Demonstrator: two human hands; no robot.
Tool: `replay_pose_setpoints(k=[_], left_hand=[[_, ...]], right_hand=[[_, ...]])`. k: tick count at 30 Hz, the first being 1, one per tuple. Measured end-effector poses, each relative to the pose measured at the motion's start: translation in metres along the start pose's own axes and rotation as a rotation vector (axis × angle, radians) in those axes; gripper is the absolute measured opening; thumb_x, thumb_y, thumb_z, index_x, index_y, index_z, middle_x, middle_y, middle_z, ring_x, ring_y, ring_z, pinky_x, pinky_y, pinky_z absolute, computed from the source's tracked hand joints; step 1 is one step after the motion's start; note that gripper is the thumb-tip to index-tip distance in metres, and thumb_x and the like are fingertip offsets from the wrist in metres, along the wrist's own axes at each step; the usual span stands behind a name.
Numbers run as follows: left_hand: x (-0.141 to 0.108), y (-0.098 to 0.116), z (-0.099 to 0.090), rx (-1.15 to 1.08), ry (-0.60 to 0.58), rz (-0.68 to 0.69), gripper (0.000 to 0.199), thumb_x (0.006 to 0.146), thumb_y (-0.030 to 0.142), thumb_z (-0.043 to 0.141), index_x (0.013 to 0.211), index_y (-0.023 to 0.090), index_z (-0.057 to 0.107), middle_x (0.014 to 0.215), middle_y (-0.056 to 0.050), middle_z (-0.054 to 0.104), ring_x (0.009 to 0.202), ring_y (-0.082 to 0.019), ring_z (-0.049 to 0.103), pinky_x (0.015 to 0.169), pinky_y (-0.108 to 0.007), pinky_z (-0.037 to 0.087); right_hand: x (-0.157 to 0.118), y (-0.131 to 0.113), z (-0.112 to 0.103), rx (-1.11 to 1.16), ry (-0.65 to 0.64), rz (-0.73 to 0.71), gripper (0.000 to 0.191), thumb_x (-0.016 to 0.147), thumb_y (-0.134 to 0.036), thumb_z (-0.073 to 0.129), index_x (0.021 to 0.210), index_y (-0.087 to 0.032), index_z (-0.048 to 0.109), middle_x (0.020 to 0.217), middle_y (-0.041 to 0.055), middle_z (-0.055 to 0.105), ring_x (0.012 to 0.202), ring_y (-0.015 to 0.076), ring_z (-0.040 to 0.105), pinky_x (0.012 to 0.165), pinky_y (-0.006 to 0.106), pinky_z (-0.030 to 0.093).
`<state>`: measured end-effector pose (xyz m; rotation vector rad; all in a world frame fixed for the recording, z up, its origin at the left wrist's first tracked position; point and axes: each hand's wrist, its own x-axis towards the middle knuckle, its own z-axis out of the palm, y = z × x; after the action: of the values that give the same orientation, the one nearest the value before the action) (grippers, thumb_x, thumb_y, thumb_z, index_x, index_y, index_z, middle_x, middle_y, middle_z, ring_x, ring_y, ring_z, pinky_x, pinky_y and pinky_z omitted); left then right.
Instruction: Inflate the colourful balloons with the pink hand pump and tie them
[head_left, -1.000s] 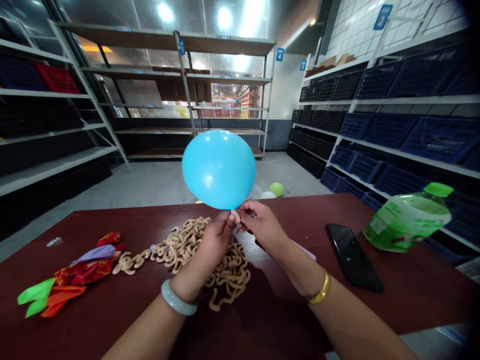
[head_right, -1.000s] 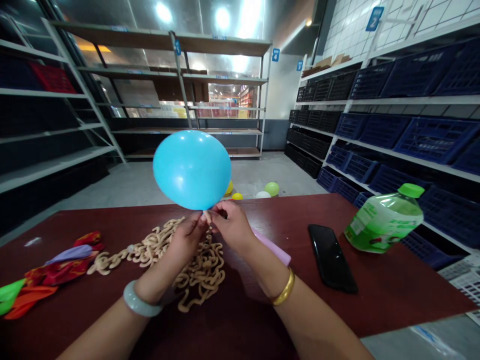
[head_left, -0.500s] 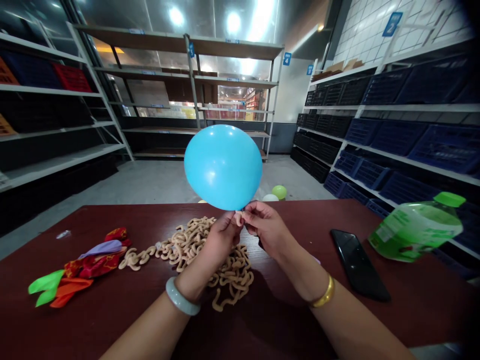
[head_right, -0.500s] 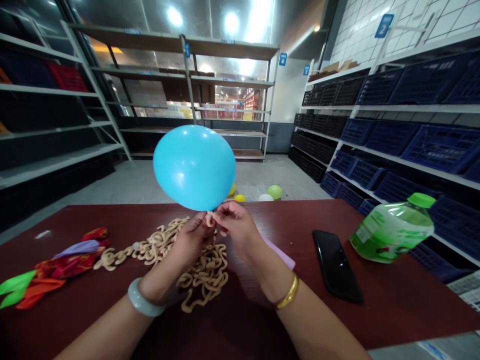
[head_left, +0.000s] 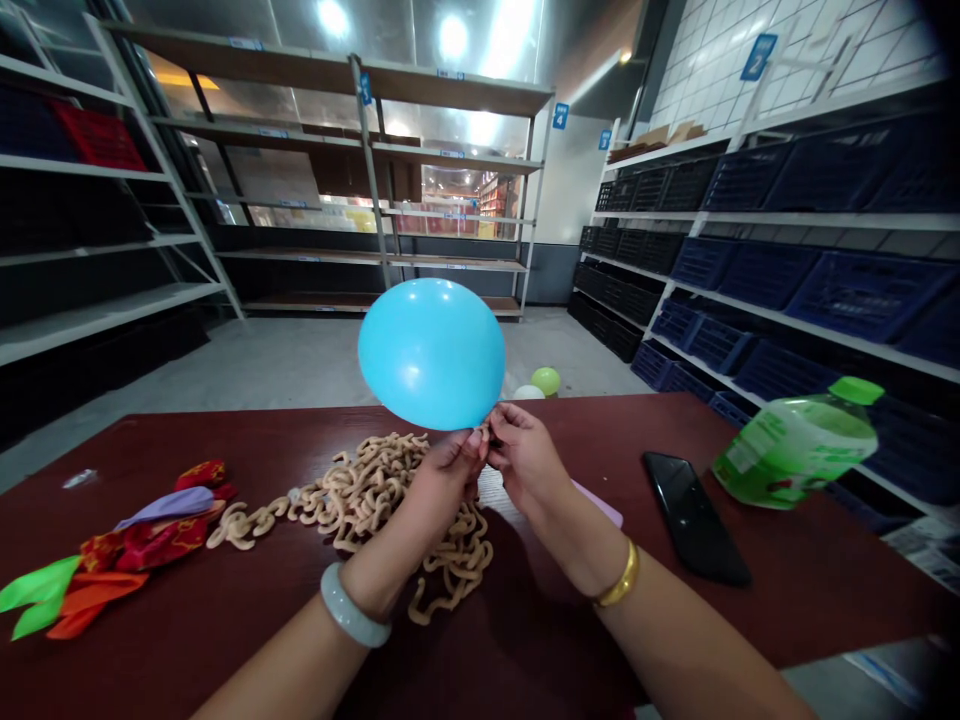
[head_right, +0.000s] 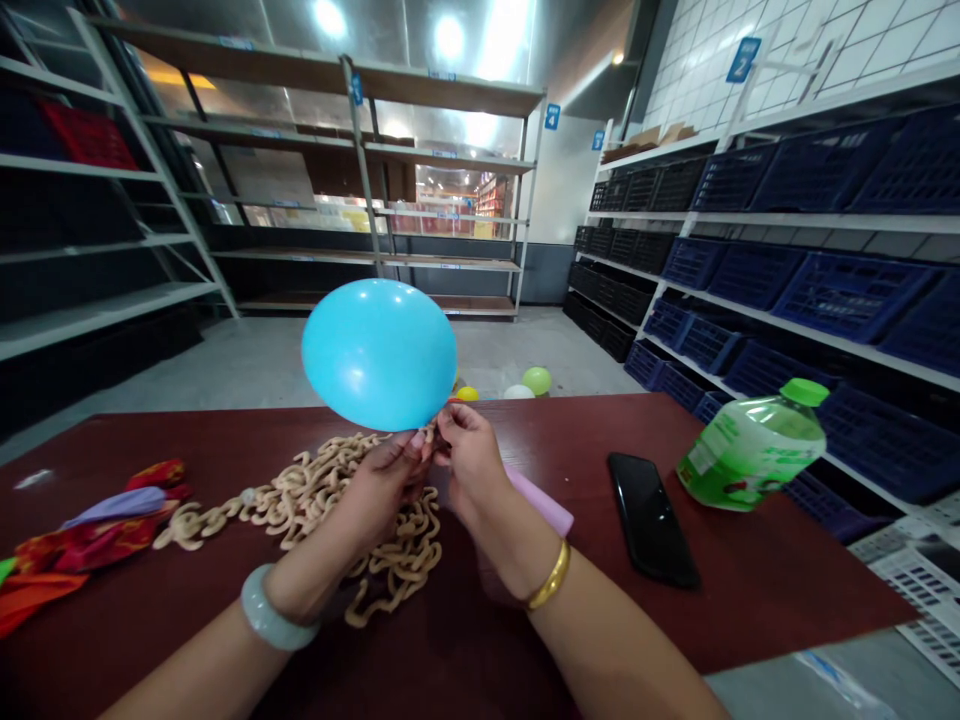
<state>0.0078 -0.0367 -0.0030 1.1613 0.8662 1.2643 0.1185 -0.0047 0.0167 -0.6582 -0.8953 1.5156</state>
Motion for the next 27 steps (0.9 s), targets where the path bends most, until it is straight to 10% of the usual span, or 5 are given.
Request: replay_pose_setpoints(k=[11,27], left_hand=[[0.005,0.004,0.0,0.193,-0.019,0.021,0.043,0.084,0.057,0.062,0.066,0.02,0.047,0.055,0.006,0.032,0.049,-0.009,0.027,0.047,-0.024,0.023],[0.021,-0.005,-0.038,0.875,0.223,0.375,0.025,0.089,0.033,0.049,0.069,0.021,0.056,0.067,-0.006,0.063,0.066,-0.021,0.057,0.067,-0.033,0.043]], right_hand=[[0.017,0.004,-0.012,-0.023,0.141,0.013,0.037,0.054,-0.04,0.083,0.067,-0.02,0.055,0.058,-0.0048,0.049,0.049,0.0077,0.04,0.043,0.02,0.027],[0.0,0.007,0.002,-0.267,-0.068,0.101,0.042,0.055,-0.045,0.09,0.072,-0.014,0.066,0.059,-0.004,0.053,0.052,0.0075,0.043,0.043,0.02,0.03]])
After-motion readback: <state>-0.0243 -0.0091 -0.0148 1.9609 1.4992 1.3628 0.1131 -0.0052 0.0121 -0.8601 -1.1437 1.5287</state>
